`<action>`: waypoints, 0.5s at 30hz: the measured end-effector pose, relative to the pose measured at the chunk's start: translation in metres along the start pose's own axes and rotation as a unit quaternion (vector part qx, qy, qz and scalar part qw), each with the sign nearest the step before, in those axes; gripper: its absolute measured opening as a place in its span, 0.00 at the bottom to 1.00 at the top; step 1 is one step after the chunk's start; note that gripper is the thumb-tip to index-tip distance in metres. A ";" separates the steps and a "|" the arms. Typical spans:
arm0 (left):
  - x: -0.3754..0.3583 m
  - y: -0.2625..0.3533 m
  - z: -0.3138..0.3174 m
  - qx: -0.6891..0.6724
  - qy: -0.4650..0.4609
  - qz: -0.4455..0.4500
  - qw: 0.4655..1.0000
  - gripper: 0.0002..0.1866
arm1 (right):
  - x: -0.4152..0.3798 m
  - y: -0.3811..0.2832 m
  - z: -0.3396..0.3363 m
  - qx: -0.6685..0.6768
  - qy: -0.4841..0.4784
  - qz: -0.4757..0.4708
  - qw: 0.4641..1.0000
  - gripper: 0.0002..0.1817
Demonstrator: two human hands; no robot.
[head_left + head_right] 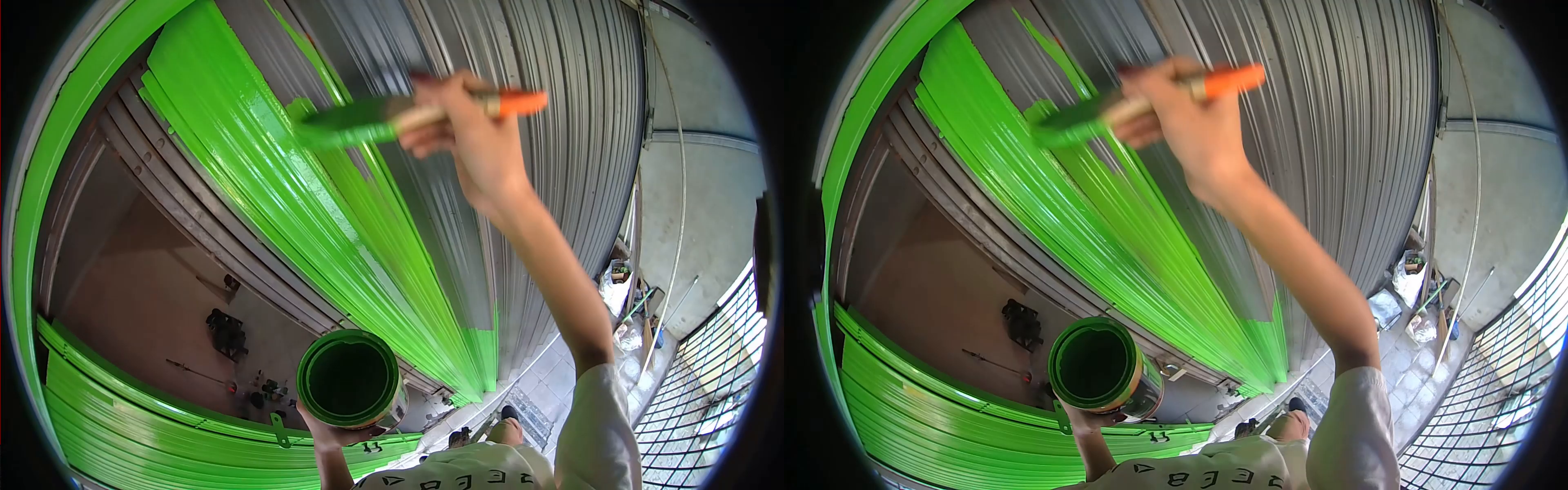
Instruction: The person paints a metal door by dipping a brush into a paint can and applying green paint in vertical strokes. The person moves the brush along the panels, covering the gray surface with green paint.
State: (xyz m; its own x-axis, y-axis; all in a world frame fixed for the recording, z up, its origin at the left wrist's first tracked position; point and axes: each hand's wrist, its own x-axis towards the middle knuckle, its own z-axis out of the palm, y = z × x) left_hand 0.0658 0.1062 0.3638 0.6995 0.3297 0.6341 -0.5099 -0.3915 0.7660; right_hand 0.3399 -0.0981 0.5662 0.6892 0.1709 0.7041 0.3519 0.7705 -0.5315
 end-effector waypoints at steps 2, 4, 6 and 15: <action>0.002 0.004 0.000 0.018 -0.009 -0.001 1.000 0.52 | -0.034 0.027 -0.023 0.015 0.016 0.055 0.998 0.08; 0.000 0.008 -0.001 0.035 -0.017 -0.003 0.999 0.52 | -0.071 0.043 -0.050 -0.023 0.029 0.137 0.990 0.08; -0.003 0.007 -0.003 0.040 -0.017 -0.008 0.999 0.52 | -0.082 0.033 -0.074 -0.080 -0.002 0.230 0.970 0.08; -0.008 -0.006 -0.012 0.036 0.004 -0.005 0.999 0.52 | 0.057 -0.025 0.009 -0.120 -0.052 0.072 0.989 0.09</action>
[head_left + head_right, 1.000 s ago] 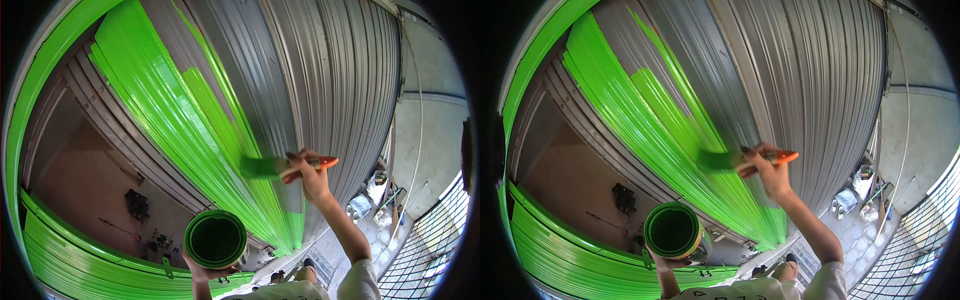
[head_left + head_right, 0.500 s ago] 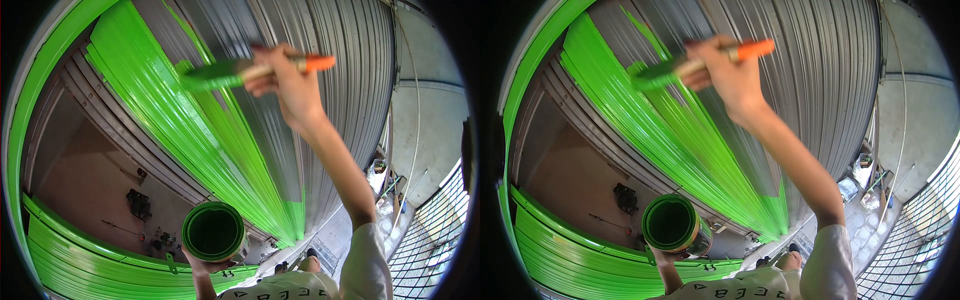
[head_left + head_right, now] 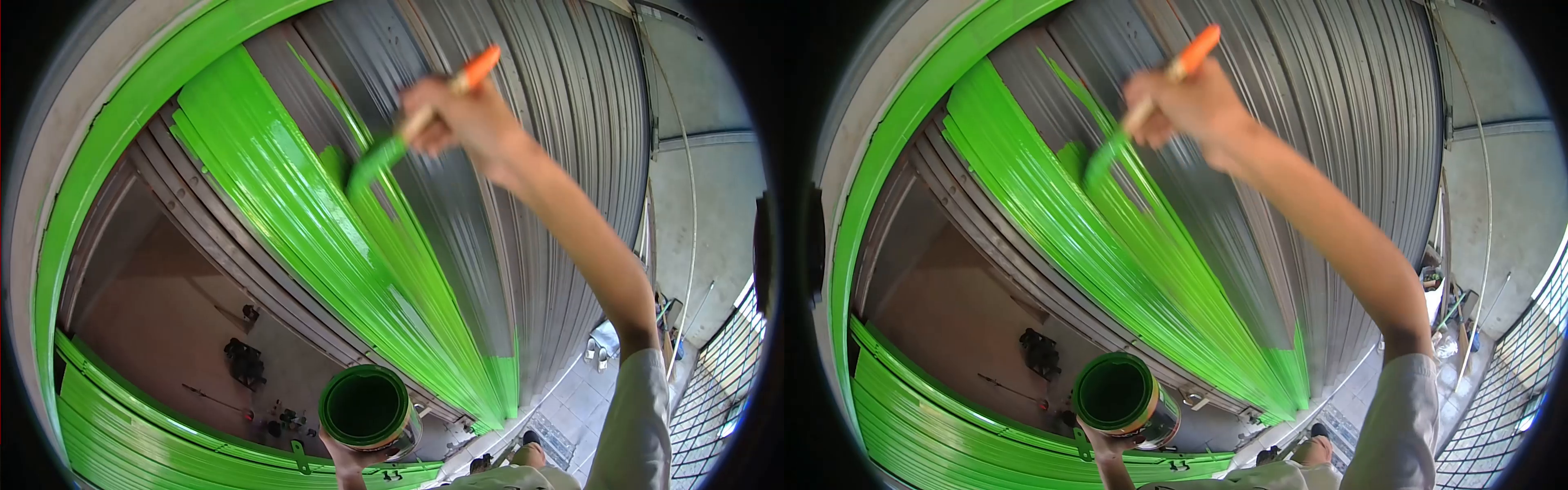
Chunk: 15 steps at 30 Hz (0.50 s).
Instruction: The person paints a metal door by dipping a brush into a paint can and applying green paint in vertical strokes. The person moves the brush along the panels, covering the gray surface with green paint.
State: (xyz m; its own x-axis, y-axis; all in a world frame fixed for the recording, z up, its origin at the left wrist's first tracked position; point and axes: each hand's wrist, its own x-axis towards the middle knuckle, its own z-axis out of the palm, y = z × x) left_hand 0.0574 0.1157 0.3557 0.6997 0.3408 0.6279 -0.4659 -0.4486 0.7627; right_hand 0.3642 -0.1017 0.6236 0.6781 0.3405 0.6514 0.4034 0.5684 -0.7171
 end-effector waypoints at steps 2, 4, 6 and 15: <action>0.000 0.005 0.001 -0.001 0.001 -0.007 1.000 0.53 | 0.020 -0.022 0.006 0.055 0.035 -0.079 0.995 0.10; 0.002 0.010 0.005 -0.007 0.018 -0.004 1.000 0.52 | 0.031 -0.033 0.010 0.107 0.083 -0.144 0.980 0.10; 0.000 0.006 -0.001 0.015 0.009 -0.016 1.000 0.51 | 0.031 -0.021 0.011 0.153 0.097 -0.162 0.970 0.11; -0.006 0.007 0.000 0.004 0.043 -0.027 0.999 0.52 | 0.034 0.004 0.047 0.314 0.122 -0.172 0.926 0.15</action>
State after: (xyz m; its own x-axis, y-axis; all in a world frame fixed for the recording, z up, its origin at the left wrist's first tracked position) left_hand 0.0500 0.1109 0.3574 0.6747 0.4347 0.5965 -0.4241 -0.4332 0.7953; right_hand 0.3605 -0.0527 0.6544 0.7246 -0.0774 0.6848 0.2370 0.9610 -0.1422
